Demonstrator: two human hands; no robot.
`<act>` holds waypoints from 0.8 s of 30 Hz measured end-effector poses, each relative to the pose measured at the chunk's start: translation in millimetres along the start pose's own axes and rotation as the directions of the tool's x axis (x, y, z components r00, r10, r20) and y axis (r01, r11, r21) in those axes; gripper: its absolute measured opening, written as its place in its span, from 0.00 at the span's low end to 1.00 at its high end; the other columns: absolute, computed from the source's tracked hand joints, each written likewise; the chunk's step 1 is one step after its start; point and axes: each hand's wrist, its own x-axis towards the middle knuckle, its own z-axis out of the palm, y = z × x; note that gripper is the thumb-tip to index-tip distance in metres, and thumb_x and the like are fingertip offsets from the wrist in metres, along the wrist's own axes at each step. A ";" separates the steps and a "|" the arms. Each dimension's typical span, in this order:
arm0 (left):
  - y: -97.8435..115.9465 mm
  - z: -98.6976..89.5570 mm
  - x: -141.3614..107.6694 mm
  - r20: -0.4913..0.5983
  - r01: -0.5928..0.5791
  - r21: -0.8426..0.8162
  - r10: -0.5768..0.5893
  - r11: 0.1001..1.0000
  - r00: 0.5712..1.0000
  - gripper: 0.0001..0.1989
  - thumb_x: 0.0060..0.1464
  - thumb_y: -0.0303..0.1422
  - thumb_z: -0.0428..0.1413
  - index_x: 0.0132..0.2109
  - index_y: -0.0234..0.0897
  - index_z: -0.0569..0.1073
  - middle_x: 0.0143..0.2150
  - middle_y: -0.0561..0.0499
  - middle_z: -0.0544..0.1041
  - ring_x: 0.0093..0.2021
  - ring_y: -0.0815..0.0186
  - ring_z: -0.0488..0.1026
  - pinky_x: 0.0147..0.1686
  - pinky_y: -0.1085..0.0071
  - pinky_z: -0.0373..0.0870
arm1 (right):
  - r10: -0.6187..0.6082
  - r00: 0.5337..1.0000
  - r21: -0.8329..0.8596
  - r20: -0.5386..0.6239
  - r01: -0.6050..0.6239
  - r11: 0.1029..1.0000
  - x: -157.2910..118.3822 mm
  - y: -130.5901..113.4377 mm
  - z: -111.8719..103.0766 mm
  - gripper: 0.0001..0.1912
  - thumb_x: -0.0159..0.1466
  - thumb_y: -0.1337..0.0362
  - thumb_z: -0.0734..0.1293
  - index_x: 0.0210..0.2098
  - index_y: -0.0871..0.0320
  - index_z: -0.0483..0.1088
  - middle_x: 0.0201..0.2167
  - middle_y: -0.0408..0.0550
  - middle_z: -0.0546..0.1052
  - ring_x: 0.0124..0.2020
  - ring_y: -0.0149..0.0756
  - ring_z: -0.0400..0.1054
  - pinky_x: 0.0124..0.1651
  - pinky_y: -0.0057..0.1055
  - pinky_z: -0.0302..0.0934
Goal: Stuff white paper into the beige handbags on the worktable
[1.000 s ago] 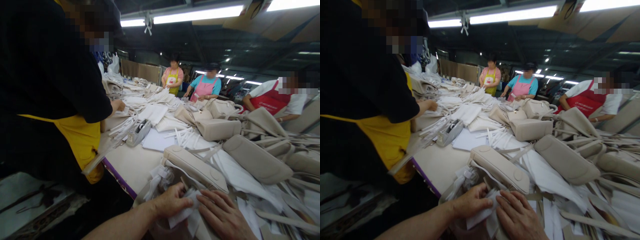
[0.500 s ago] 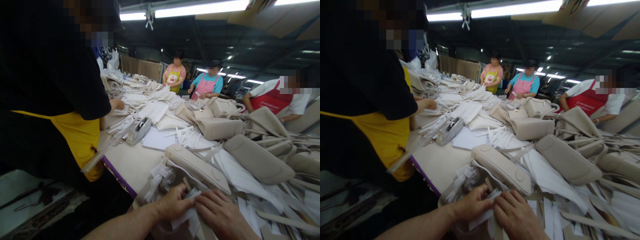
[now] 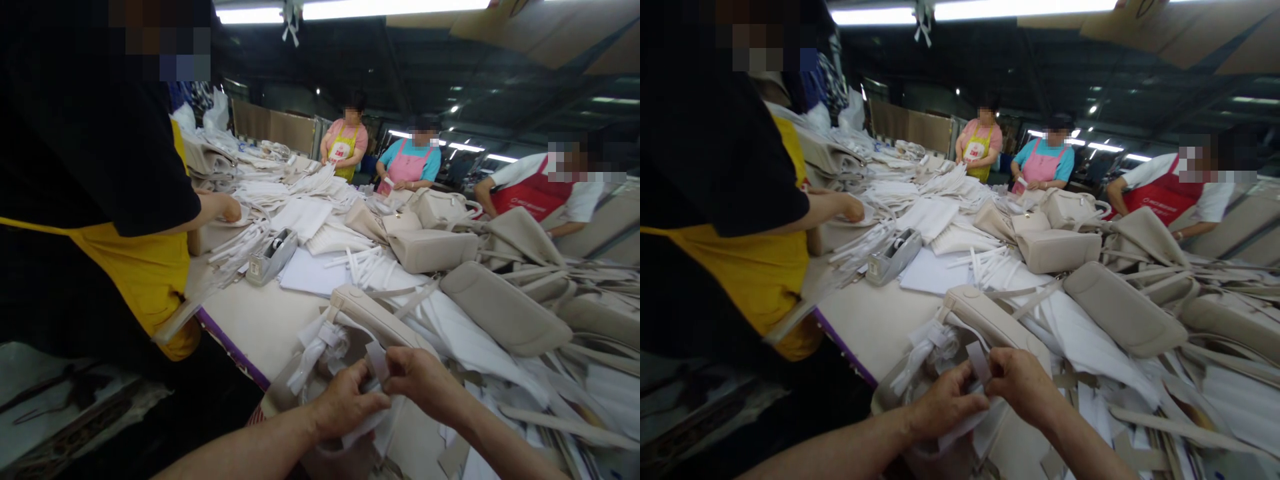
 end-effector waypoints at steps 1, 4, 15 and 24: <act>-0.2 1.1 0.6 -0.013 0.011 0.001 -0.011 1.000 1.000 0.24 0.47 0.31 0.57 0.53 0.38 0.67 0.45 0.48 0.74 0.42 0.60 0.71 0.41 0.66 0.69 | -0.004 1.000 0.028 0.024 0.003 1.000 2.7 0.6 -1.8 0.04 0.46 0.71 0.65 0.23 0.58 0.68 0.20 0.38 0.70 0.24 0.29 0.62 0.25 0.23 0.49; 0.5 2.1 2.6 0.008 0.061 0.012 -0.062 0.998 0.998 0.23 0.47 0.32 0.56 0.53 0.39 0.67 0.41 0.49 0.74 0.30 0.66 0.71 0.28 0.70 0.69 | -0.066 0.986 0.151 0.155 0.043 0.988 9.8 2.9 -6.2 0.11 0.45 0.72 0.65 0.29 0.57 0.73 0.25 0.39 0.74 0.28 0.31 0.65 0.28 0.22 0.53; 1.5 -3.8 6.2 0.071 0.078 0.040 -0.081 0.996 0.994 0.22 0.44 0.30 0.56 0.50 0.37 0.70 0.40 0.50 0.74 0.29 0.69 0.68 0.27 0.75 0.66 | -0.090 0.954 0.270 0.286 0.010 0.963 19.4 8.8 -9.5 0.12 0.45 0.73 0.61 0.30 0.59 0.69 0.20 0.38 0.70 0.19 0.26 0.62 0.22 0.21 0.56; 1.5 -0.6 1.6 0.054 0.044 0.142 -0.053 0.989 0.997 0.21 0.47 0.32 0.55 0.50 0.37 0.70 0.41 0.51 0.74 0.38 0.64 0.68 0.38 0.71 0.66 | -0.053 0.947 0.251 0.316 -0.030 0.967 27.8 12.4 -4.6 0.11 0.44 0.73 0.63 0.29 0.59 0.68 0.16 0.35 0.67 0.15 0.25 0.58 0.17 0.20 0.51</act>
